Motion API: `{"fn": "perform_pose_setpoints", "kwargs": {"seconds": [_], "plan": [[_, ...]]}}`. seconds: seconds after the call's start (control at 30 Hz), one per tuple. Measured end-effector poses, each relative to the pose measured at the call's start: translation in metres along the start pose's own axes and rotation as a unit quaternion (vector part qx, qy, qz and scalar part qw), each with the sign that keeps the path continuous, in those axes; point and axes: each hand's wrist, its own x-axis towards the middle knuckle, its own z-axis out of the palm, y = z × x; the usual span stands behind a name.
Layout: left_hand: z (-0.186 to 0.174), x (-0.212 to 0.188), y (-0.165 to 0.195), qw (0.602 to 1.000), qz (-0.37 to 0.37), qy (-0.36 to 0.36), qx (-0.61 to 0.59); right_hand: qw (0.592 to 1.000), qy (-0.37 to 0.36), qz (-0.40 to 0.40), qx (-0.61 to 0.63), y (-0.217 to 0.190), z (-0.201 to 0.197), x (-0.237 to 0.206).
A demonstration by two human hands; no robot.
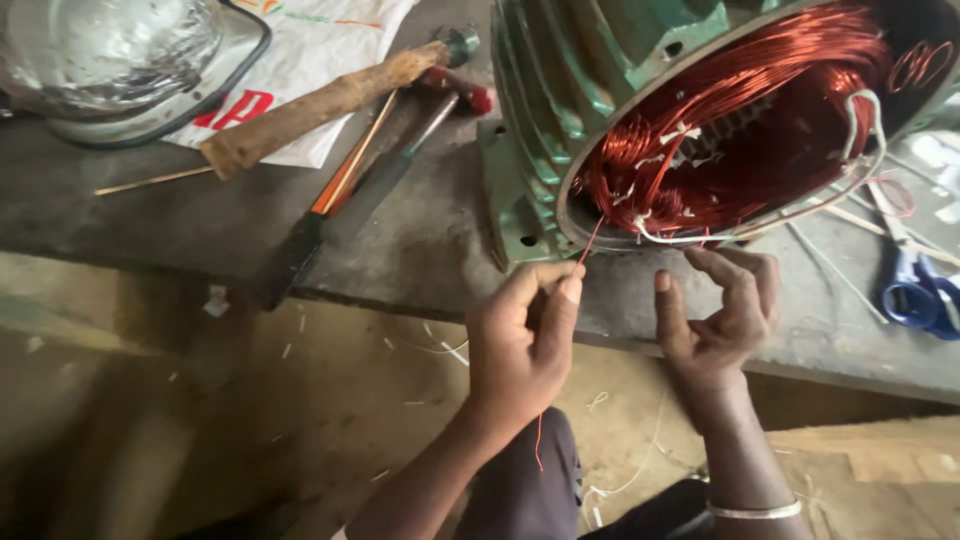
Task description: The person works on the copper windings of an electric motor stator on a workbench. They cut and trim wire ends with pliers, tie the coil bundle with white cord, press and adjust the windings inside the housing, rotate the stator, and cut small paper strips with scissors.
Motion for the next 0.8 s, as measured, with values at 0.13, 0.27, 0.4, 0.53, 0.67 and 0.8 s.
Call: {"fn": "perform_pose_setpoints", "kwargs": {"seconds": [0.13, 0.27, 0.4, 0.53, 0.67, 0.8], "plan": [[-0.004, -0.004, -0.008, 0.973, 0.174, 0.045, 0.142, 0.993, 0.008, -0.099, -0.065, -0.023, 0.004, 0.027], [-0.006, -0.006, -0.017, 0.973, 0.17, 0.039, 0.154, 0.994, -0.021, -0.071, -0.084, -0.043, 0.017, 0.052], [-0.004, -0.01, -0.017, 0.976, 0.167, 0.031, 0.137, 0.998, -0.015, -0.038, -0.05, -0.047, 0.03, 0.062], [0.001, -0.016, -0.009, 0.987, 0.131, 0.017, 0.087, 0.998, 0.016, -0.046, -0.031, -0.042, 0.039, 0.051], [0.004, -0.027, 0.002, 0.998, 0.059, -0.025, 0.028, 0.999, 0.011, -0.033, -0.04, -0.036, 0.038, 0.042], [0.0, -0.034, 0.007, 0.995, 0.09, -0.037, 0.014, 0.998, -0.004, -0.018, 0.062, -0.035, 0.037, 0.044]]}}
